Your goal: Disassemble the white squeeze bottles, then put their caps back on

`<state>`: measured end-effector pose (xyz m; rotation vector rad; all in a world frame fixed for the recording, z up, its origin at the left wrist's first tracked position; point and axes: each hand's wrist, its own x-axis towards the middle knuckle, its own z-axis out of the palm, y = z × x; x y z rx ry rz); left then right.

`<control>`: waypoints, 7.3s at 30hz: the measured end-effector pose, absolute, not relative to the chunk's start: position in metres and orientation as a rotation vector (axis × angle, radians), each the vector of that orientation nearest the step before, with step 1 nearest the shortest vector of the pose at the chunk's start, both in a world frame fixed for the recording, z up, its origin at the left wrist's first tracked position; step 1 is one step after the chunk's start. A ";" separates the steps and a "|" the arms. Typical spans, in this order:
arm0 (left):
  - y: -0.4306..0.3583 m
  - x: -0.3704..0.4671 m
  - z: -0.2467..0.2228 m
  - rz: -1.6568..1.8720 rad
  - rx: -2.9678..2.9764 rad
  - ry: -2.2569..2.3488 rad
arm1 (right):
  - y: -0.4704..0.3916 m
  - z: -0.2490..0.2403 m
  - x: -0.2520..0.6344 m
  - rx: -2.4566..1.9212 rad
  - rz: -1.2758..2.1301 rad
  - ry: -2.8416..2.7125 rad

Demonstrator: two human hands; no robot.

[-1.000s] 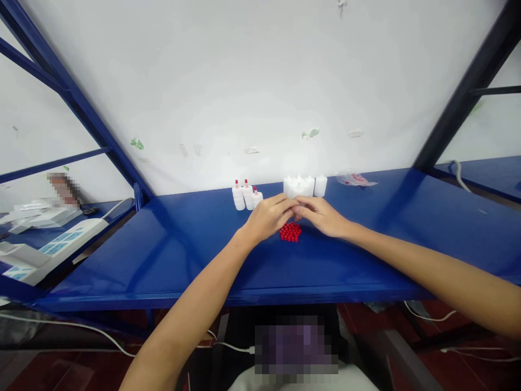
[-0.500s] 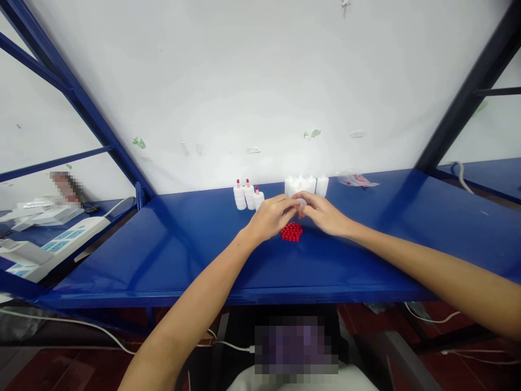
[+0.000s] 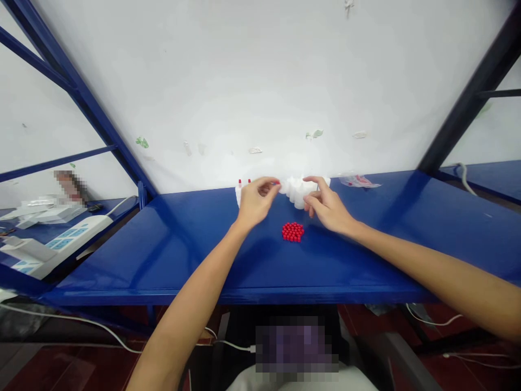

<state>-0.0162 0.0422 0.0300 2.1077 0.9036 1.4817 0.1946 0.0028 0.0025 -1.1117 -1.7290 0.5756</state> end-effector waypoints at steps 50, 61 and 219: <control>0.040 -0.010 0.016 1.475 2.230 0.773 | 0.014 -0.008 0.195 -1.174 0.403 -2.090; 0.025 0.011 0.000 1.481 2.415 0.611 | 0.010 -0.003 0.198 -0.990 0.515 -2.107; 0.053 -0.021 -0.003 0.607 2.680 0.721 | 0.008 -0.002 0.198 -1.242 0.506 -2.050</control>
